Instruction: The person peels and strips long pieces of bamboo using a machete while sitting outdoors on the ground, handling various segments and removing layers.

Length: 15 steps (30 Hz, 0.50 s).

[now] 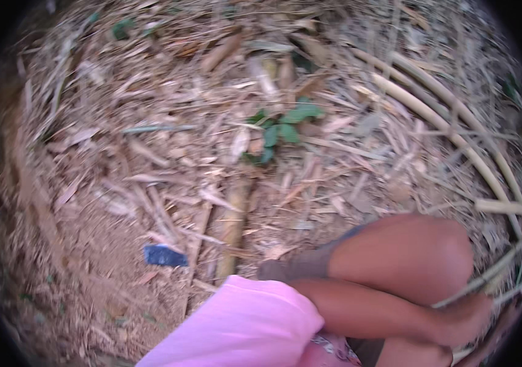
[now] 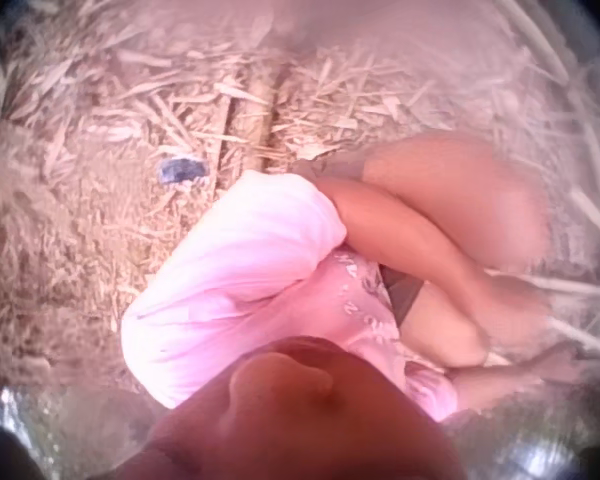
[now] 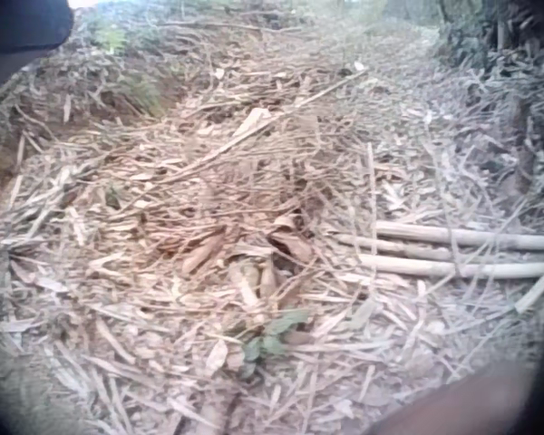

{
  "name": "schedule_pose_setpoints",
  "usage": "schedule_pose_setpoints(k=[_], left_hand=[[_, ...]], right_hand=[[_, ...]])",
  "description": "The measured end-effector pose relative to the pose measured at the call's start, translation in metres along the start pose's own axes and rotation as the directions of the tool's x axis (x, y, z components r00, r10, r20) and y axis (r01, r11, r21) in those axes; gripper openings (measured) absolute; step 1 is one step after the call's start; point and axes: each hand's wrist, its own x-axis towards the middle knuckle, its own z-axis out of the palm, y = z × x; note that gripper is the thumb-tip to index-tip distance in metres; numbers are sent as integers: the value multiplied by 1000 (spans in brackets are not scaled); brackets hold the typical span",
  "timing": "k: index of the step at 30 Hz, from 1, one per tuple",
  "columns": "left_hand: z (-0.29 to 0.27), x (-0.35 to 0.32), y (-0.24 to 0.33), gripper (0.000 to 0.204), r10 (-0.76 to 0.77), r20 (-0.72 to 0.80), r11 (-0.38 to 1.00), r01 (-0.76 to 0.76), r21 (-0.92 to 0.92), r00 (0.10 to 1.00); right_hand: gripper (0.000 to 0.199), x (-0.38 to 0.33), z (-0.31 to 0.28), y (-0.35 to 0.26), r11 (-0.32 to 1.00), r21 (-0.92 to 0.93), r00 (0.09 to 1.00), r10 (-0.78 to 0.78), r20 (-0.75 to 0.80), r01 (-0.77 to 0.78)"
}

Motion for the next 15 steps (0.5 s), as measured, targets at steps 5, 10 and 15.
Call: schedule_pose_setpoints(k=[5,10,15], left_hand=[[-32,-11,30,30,-266,259,899,336,-280,928],[-38,-12,43,29,-132,15,933,119,340,991],[-22,-21,18,32,114,-28,888,-89,452,993]], right_hand=[[30,-49,10,36,937,141,936,-290,-201,320],[16,-62,-11,-90,930,93,928,-363,80,355],[13,-84,-16,-95,853,-46,854,-518,44,520]])
